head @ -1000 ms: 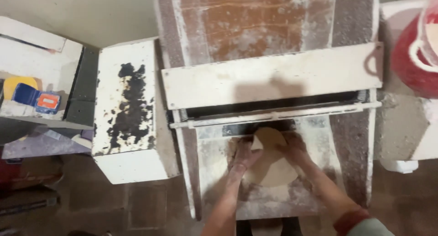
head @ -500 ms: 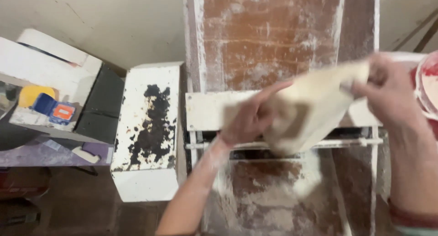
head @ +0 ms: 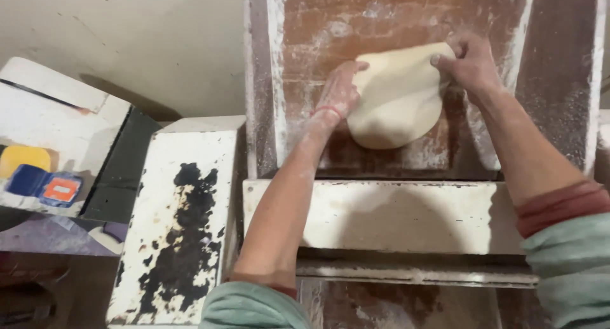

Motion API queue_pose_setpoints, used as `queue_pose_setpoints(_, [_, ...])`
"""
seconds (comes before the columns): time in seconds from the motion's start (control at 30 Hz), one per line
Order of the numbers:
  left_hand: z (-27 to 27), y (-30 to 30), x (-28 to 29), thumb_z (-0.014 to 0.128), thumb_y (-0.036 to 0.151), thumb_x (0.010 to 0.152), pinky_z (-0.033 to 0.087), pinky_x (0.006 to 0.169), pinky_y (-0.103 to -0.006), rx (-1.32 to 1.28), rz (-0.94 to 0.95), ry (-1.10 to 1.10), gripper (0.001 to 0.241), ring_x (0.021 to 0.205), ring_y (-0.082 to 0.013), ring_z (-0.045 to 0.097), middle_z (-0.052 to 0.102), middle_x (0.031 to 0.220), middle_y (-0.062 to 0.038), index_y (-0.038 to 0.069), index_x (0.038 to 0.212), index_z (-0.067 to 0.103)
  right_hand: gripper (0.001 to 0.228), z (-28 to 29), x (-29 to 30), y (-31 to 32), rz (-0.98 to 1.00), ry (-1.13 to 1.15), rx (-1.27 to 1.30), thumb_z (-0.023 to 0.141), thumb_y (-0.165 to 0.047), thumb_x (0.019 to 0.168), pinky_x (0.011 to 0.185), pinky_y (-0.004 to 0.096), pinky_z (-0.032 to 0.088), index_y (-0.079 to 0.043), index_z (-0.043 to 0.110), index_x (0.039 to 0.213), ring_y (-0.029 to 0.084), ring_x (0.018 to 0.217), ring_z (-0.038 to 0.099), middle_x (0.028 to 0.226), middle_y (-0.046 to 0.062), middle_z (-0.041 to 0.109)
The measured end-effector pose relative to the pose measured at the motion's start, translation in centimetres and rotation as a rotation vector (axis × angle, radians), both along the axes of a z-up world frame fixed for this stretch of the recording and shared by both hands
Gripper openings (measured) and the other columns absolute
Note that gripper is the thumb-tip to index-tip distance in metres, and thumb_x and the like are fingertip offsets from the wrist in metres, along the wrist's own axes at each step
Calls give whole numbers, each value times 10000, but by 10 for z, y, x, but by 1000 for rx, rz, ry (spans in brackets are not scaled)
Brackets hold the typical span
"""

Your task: Using a dough sheeter machine to flatten dough portions.

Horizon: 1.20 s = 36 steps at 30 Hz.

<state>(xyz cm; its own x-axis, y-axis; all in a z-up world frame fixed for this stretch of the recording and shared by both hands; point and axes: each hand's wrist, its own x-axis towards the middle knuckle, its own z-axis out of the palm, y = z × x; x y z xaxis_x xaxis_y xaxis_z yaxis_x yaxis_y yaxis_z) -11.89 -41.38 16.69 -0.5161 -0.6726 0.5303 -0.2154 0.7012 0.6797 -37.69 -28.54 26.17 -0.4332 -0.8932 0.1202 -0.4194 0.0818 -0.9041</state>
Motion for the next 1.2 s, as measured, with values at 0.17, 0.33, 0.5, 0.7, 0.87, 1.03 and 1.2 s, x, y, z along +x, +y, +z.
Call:
queue_pose_setpoints(0.17, [-2, -21, 4, 612, -36, 785, 430, 1155, -417, 73, 85, -173, 487, 1326, -342, 561, 640, 1347, -158, 106, 1249, 658, 264, 1, -13, -17, 61, 270, -128, 747, -7, 927, 865, 388, 592, -43, 623, 1156, 188, 1016, 700, 1088, 74, 728])
queue_pose_setpoints(0.33, [109, 80, 36, 681, 77, 899, 383, 1135, -499, 164, -9, -151, 398, 1382, -353, 477, 506, 1471, -206, 74, 1292, 619, 213, 94, 79, 51, 97, 445, -188, 692, 4, 982, 911, 431, 584, -20, 652, 1190, 245, 1058, 697, 1159, 128, 716])
queue_pose_setpoints(0.5, [118, 256, 130, 623, 142, 1094, 555, 1138, -417, -276, -181, 224, 212, 1214, -250, 671, 641, 1296, -140, 103, 1302, 608, 97, 56, 141, 222, 276, 254, -293, 604, -90, 1076, 729, 341, 614, -92, 666, 1151, 132, 864, 786, 978, 97, 749])
queue_pose_setpoints(0.7, [-49, 369, 216, 611, 145, 1162, 484, 1230, -436, 1371, -1085, 73, 284, 1322, -284, 620, 669, 1333, -195, -72, 1344, 627, 424, -146, 200, 360, 679, -299, 621, 639, -403, 916, 825, 348, 602, -24, 754, 1067, 173, 916, 736, 962, 55, 781])
queue_pose_setpoints(0.87, [-191, 399, 214, 470, 347, 1019, 392, 1142, -447, 1142, -542, 326, 521, 1369, -269, 479, 502, 1480, -104, 87, 1469, 485, 507, -267, 212, 379, 34, -573, 751, 521, -522, 960, 836, 412, 542, -158, 557, 1311, 189, 993, 637, 1101, 9, 654])
queue_pose_setpoints(1.03, [-282, 389, 141, 548, 293, 985, 442, 1070, -417, 1297, -319, 458, 463, 1293, -232, 527, 550, 1398, -70, 111, 1410, 525, 596, -180, 244, 350, -88, -1018, 407, 490, -606, 905, 889, 508, 503, -190, 548, 1329, 238, 1047, 643, 1198, 24, 644])
queue_pose_setpoints(1.2, [-235, 410, 124, 625, 238, 951, 492, 997, -386, 1417, -93, 586, 417, 1217, -196, 576, 598, 1315, -36, 136, 1351, 566, 686, -95, 256, 335, -205, -1418, -5, 456, -690, 851, 942, 604, 467, -223, 537, 1346, 286, 1102, 650, 1295, 39, 634])
